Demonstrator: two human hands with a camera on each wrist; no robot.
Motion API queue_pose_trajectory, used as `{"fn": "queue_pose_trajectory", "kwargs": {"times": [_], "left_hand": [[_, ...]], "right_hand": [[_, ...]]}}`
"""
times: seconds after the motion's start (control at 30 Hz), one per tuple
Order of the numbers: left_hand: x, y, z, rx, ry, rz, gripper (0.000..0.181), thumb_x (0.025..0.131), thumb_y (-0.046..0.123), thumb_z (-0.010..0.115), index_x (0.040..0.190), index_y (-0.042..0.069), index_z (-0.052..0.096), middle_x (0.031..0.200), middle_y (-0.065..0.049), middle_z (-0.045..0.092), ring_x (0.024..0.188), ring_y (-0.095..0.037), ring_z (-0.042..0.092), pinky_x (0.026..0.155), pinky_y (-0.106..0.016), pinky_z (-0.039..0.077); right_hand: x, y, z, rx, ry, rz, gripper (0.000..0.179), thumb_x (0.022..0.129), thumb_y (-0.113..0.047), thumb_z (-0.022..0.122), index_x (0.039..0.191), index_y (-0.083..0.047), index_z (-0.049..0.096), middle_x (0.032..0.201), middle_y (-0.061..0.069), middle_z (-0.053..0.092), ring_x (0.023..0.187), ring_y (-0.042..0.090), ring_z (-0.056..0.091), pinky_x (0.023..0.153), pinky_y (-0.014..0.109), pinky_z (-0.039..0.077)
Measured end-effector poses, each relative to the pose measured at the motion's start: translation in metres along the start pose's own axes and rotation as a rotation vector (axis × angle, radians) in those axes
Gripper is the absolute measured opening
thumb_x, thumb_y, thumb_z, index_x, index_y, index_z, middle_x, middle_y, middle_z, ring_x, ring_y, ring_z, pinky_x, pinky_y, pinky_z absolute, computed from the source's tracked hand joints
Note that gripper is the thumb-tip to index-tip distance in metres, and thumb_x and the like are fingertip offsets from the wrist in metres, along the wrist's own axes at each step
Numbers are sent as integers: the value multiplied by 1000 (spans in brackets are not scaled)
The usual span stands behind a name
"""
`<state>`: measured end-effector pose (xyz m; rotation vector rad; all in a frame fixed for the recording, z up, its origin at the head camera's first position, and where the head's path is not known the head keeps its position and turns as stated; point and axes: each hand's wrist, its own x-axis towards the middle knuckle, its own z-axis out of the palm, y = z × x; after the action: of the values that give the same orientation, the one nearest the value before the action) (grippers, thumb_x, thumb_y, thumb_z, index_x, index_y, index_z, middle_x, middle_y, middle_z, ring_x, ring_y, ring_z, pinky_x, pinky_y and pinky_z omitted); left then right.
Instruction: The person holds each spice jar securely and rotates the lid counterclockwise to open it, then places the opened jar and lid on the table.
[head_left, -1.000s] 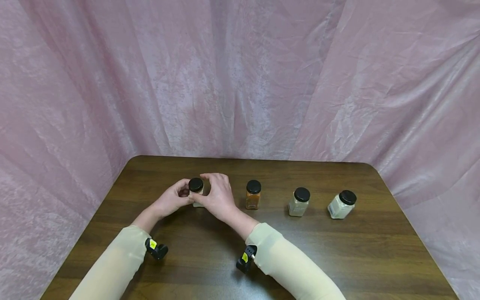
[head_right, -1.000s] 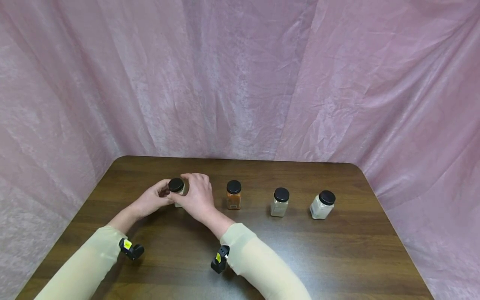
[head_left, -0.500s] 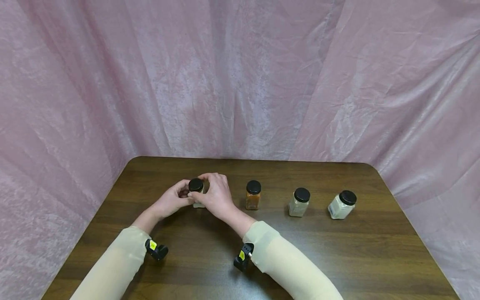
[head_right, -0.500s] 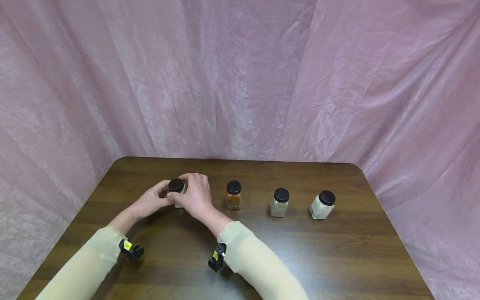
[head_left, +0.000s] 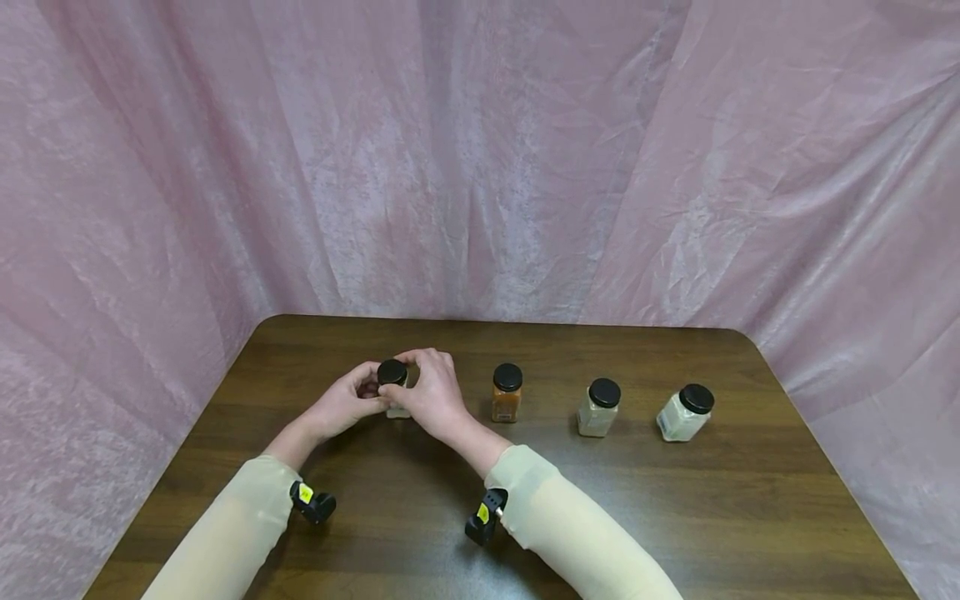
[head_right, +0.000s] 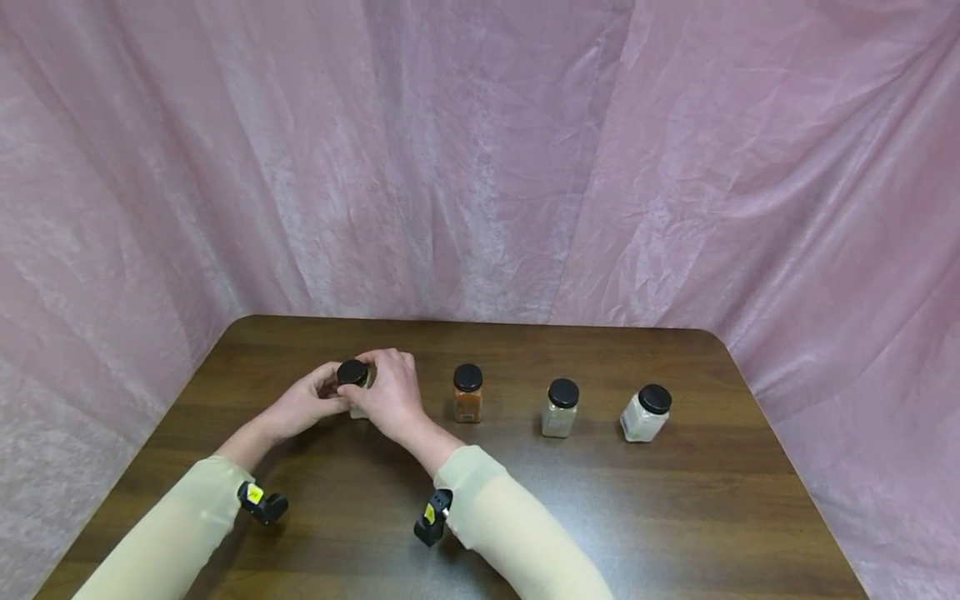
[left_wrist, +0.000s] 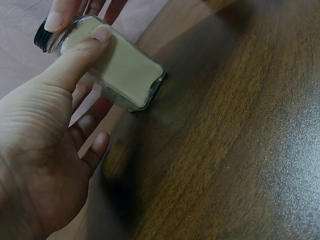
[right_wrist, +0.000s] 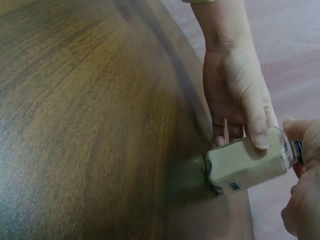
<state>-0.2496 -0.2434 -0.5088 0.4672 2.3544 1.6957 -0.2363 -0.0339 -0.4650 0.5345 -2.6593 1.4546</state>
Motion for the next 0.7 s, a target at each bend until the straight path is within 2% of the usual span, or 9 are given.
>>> {"fn": "queue_pose_trajectory", "kwargs": {"times": [0.3,0.7], "left_hand": [[0,3,2,-21,-3,7,45,92,7,77,130,0,54,118,-15,64,111,-26,62,87,-28,52],[-1,3,2,8,4,-1,44,93,9,77,129,0,54,115,-14,64,108,-29,61,84,-28,52]], "right_hand": [[1,1,-4,44,-34,-6,46,87,-30,84,128,-14,69,123,-2,61,124,19,45,97,36,43],[3,3,-9,46,-109,-17,54,90,-34,82,138,-18,65,125,-5,61,126,17,43,100,39,43]]}}
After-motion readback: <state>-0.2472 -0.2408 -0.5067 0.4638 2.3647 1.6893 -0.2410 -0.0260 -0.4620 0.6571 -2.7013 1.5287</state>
